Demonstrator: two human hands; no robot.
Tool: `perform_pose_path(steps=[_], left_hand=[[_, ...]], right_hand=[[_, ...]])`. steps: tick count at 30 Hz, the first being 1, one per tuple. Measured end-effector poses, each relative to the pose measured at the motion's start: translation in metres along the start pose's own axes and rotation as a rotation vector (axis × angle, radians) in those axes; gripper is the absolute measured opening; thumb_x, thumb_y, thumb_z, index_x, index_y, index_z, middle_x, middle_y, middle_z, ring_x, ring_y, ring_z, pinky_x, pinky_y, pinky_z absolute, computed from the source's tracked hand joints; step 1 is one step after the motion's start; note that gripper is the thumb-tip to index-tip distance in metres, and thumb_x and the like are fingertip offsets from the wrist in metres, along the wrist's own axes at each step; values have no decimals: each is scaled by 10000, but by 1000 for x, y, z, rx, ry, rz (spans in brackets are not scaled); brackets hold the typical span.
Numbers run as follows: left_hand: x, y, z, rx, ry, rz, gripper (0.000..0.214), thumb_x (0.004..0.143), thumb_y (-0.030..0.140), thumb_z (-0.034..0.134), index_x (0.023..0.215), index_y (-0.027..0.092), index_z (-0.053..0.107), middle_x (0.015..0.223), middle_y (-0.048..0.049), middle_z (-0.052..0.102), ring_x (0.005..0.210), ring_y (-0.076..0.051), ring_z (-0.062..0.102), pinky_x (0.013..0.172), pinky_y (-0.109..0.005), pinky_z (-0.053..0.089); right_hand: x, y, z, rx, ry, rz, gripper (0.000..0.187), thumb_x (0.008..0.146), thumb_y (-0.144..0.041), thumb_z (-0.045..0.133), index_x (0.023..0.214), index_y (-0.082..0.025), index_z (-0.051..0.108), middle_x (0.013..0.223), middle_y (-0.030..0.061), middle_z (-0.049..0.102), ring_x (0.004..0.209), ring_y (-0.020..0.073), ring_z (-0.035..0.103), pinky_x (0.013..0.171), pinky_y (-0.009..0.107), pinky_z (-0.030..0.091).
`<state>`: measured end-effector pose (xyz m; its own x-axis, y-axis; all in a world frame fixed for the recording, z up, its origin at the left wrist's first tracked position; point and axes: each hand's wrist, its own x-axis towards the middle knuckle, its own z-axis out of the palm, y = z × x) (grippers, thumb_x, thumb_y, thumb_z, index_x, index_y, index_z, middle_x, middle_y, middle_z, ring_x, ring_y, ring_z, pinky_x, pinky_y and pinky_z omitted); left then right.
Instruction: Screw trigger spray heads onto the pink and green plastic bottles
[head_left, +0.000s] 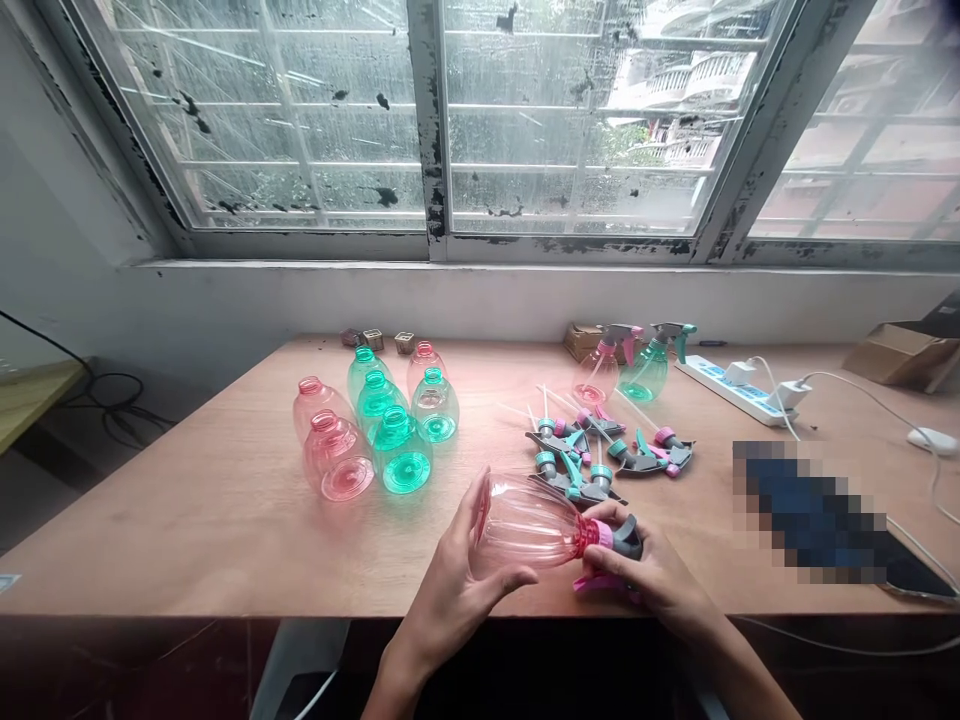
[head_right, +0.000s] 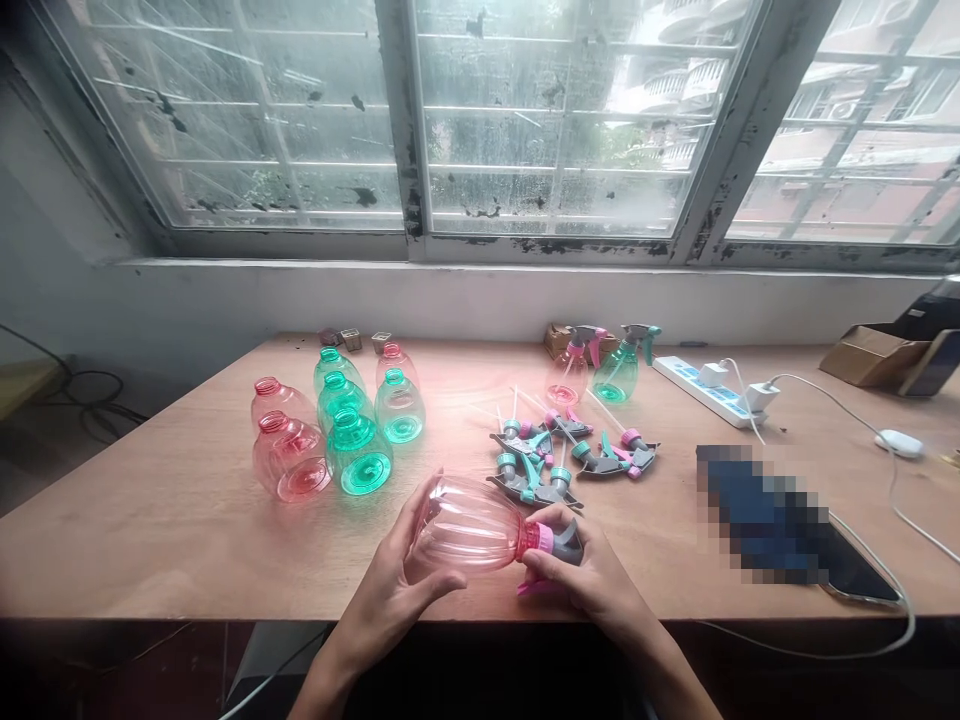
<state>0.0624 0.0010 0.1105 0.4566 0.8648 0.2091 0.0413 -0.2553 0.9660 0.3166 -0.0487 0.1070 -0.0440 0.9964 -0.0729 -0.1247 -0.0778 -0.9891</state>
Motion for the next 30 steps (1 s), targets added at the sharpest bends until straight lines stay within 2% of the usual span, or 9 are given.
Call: perform_pose_path(steps=[2, 5, 7, 10, 13, 16, 22, 26, 30], left_hand=[[0, 2, -1, 18, -6, -1, 1004, 843, 410, 826, 1640, 289, 228, 1726, -132, 241, 1571, -352, 281, 1287, -537, 240], [1, 2, -4, 132, -19, 35, 922, 887, 376, 785, 1630, 378, 239, 1736, -72, 213, 1575, -340, 268, 1290, -540, 221], [1, 3, -7, 183, -3, 64, 806, 943, 334, 718, 1613, 411, 277, 1712, -44, 272, 1585, -312, 243, 1297, -533, 195], [2, 8, -8, 204, 10, 66, 751, 954, 315, 698, 1598, 406, 322, 1670, -43, 354, 1580, -289, 256, 1298, -519, 198], [2, 13, -7, 183, 10, 37, 793, 923, 377, 736, 1603, 354, 329, 1683, -72, 346, 1579, -304, 261, 1298, -520, 199], [2, 12, -5, 165, 48, 55, 678, 964, 403, 678, 1577, 315, 402, 1672, -87, 376, 1575, -305, 278, 1300, -508, 197], [4, 6, -4, 287, 110, 154, 562, 1009, 309, 622, 1528, 430, 444, 1612, -15, 460, 1518, -250, 382, 1271, -452, 284], [2, 8, -3, 258, 100, 96, 577, 974, 375, 676, 1507, 342, 458, 1573, -62, 525, 1496, -275, 433, 1265, -466, 298], [1, 6, -2, 114, 144, 31, 422, 972, 438, 662, 1339, 261, 553, 1500, -111, 601, 1451, -313, 503, 1231, -493, 351]], right_hand=[[0, 0, -1, -2, 6, -18, 388, 805, -434, 867, 1012, -198, 640, 746, -1, 735, 683, 212, 736, 668, 349, 651], [0, 0, 0, 36, 7, -36, 369, 827, -447, 845, 983, -187, 635, 708, 8, 733, 657, 205, 722, 691, 364, 651], [0, 0, 0, 78, 11, -23, 386, 814, -446, 857, 989, -185, 633, 750, 19, 741, 661, 204, 719, 703, 385, 656], [-1, 1, 1, 121, 22, -9, 412, 800, -436, 871, 1026, -190, 629, 803, 25, 745, 677, 201, 722, 722, 399, 659], [-1, 2, 1, 94, 29, 11, 418, 787, -426, 884, 1033, -201, 632, 837, 30, 761, 708, 205, 736, 721, 374, 655], [0, 3, 0, 86, 33, 20, 419, 781, -427, 889, 1025, -205, 630, 821, 28, 766, 712, 207, 735, 720, 374, 656], [1, 2, 1, 141, 11, -44, 354, 856, -401, 835, 1016, -187, 602, 786, 20, 748, 688, 175, 696, 728, 373, 652], [0, -2, 2, 77, 9, -47, 354, 857, -419, 831, 983, -177, 607, 785, 32, 756, 685, 176, 704, 716, 352, 646], [1, -3, 1, 62, -8, 26, 420, 789, -435, 882, 975, -190, 595, 854, 47, 776, 690, 199, 736, 689, 363, 657]])
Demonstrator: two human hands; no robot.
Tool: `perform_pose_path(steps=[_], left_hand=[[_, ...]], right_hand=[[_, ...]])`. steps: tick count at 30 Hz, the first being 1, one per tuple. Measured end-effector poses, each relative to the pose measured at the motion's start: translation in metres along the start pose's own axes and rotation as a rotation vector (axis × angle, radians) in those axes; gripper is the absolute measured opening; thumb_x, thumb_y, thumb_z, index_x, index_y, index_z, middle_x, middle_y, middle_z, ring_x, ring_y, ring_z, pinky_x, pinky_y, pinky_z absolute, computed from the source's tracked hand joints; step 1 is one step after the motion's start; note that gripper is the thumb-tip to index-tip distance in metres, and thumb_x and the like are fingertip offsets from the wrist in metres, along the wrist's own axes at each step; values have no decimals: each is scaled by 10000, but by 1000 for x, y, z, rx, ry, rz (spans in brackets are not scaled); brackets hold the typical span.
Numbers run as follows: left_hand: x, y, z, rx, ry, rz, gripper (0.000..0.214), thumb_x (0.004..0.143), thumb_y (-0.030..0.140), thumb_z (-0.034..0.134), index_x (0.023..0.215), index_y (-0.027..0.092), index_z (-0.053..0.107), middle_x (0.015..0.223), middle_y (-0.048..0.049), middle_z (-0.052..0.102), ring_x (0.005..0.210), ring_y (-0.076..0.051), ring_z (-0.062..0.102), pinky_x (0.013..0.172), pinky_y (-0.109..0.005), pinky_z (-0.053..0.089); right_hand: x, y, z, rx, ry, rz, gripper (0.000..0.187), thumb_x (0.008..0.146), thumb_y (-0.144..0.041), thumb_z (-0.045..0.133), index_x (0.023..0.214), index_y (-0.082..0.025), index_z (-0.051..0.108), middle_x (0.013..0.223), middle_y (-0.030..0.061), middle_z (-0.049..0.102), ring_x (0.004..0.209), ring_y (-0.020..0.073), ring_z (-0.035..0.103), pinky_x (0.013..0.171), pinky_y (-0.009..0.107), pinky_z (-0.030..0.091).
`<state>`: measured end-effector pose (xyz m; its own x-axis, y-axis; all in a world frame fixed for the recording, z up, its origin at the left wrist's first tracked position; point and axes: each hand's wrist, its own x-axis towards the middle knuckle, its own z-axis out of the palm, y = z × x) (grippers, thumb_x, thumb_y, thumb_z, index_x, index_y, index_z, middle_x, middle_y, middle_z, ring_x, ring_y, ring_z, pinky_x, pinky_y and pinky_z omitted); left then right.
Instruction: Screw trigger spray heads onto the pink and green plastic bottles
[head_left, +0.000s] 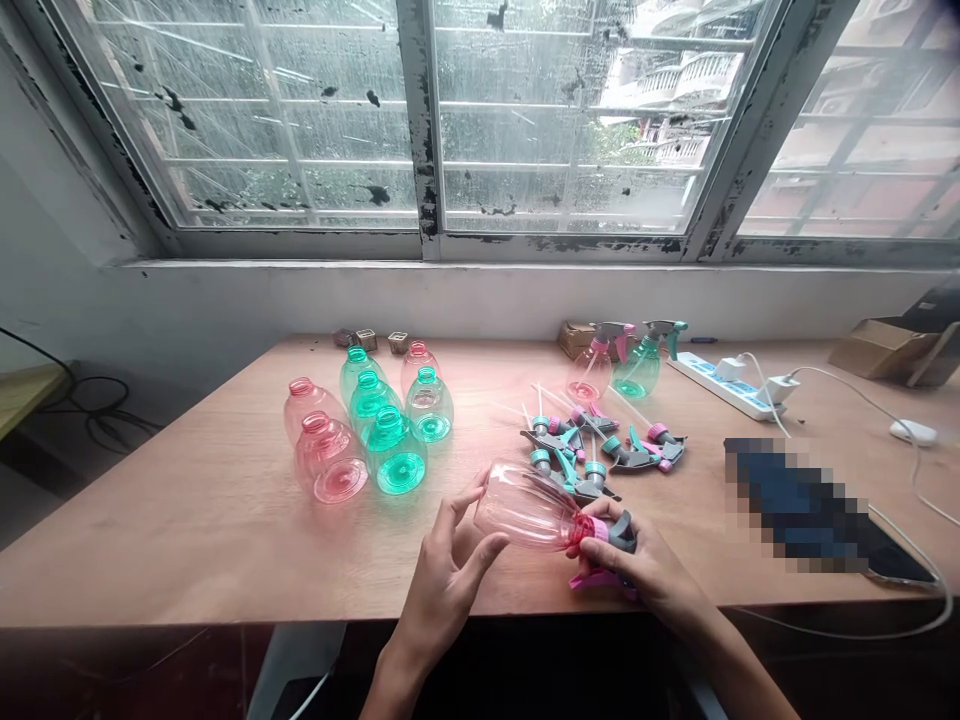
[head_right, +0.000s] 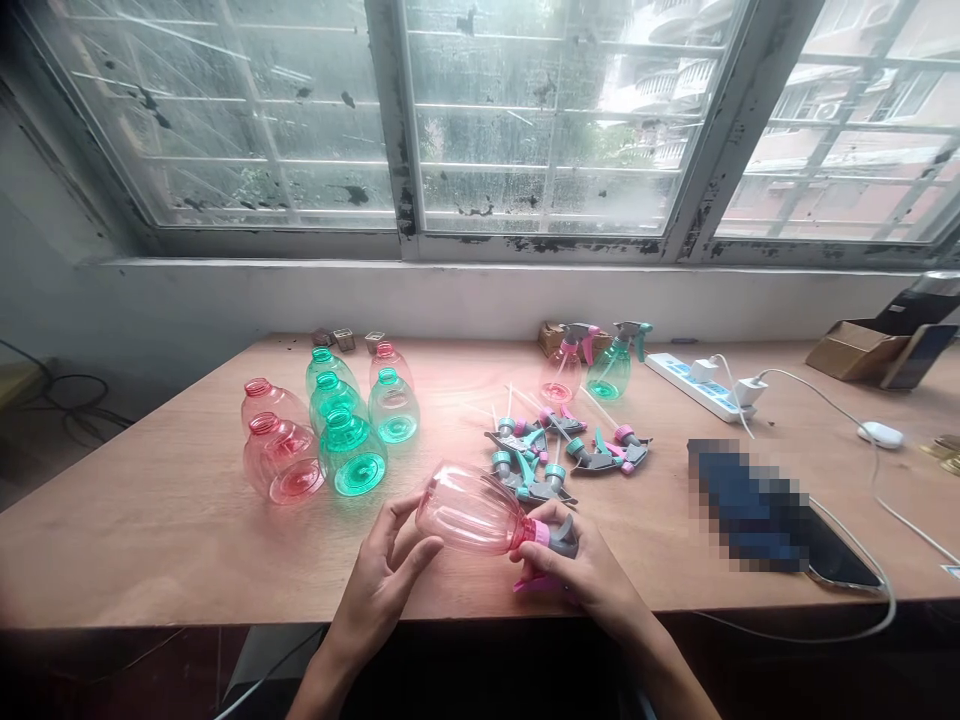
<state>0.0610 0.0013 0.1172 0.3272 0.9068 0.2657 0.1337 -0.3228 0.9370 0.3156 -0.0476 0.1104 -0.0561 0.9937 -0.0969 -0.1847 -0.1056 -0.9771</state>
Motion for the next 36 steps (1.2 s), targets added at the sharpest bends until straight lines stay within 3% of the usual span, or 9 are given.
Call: perform_pose_path(steps=[8, 11, 16, 19, 25, 28, 31, 34, 36], left_hand=[[0, 0, 2, 60, 28, 187, 359, 996, 313, 655, 1341, 364, 569, 1661, -24, 412, 1547, -254, 359, 1266, -468, 277], [-3, -1, 1, 107, -30, 170, 503, 977, 340, 683, 1432, 379, 473, 1618, -44, 471, 1530, -262, 389, 1268, -496, 269], [-5, -3, -5, 53, -82, 90, 621, 915, 577, 683, 1421, 262, 507, 1561, -136, 538, 1561, -375, 299, 1287, -613, 82], [-5, -3, -6, 27, -53, 64, 552, 963, 578, 608, 1404, 250, 553, 1562, -136, 542, 1548, -379, 328, 1285, -610, 116], [-4, -3, 3, 46, 12, 274, 580, 960, 393, 698, 1500, 384, 487, 1591, -45, 523, 1517, -299, 415, 1308, -546, 82], [-5, -4, 8, -15, 29, 331, 591, 962, 344, 704, 1509, 364, 484, 1600, -69, 508, 1527, -303, 395, 1303, -555, 85], [-10, -4, 8, -204, -30, 220, 676, 857, 479, 794, 1460, 313, 537, 1630, -116, 461, 1548, -347, 343, 1290, -555, 162], [-15, 0, 7, -542, -25, 46, 810, 726, 776, 728, 1334, 253, 609, 1612, -167, 473, 1477, -416, 436, 1192, -553, 376], [-16, 4, 9, -634, 14, -50, 788, 770, 788, 680, 1324, 233, 606, 1582, -180, 502, 1391, -413, 525, 1073, -506, 501]], right_hand=[[-7, -1, 6, 126, 7, 31, 410, 839, -543, 796, 865, -180, 607, 709, 12, 698, 525, 137, 622, 505, 279, 601], [-17, -3, 12, 117, 88, 0, 397, 839, -521, 810, 920, -179, 624, 716, 19, 708, 567, 151, 650, 556, 284, 604], [-37, -5, 19, -195, 211, -133, 341, 826, -483, 828, 983, -217, 683, 817, 43, 732, 711, 233, 715, 678, 356, 634], [-42, -5, 26, -412, 278, -281, 312, 787, -467, 858, 946, -227, 740, 864, 79, 755, 764, 276, 718, 667, 351, 619], [-35, -15, 36, 152, 181, 20, 427, 790, -569, 831, 871, -192, 648, 717, 16, 672, 582, 161, 623, 585, 324, 631], [-32, -14, 35, 225, 142, 76, 432, 820, -561, 810, 784, -178, 613, 679, -1, 645, 540, 118, 572, 522, 249, 588], [-36, -3, 30, 71, 221, -59, 433, 805, -588, 810, 884, -187, 666, 680, 17, 683, 561, 168, 628, 538, 293, 596], [-45, 12, 24, -286, 324, -398, 474, 752, -643, 825, 947, -217, 755, 742, 63, 751, 615, 227, 676, 600, 327, 585], [-48, 20, 21, -465, 290, -609, 443, 762, -637, 821, 977, -251, 793, 766, 69, 777, 605, 230, 679, 603, 319, 560]])
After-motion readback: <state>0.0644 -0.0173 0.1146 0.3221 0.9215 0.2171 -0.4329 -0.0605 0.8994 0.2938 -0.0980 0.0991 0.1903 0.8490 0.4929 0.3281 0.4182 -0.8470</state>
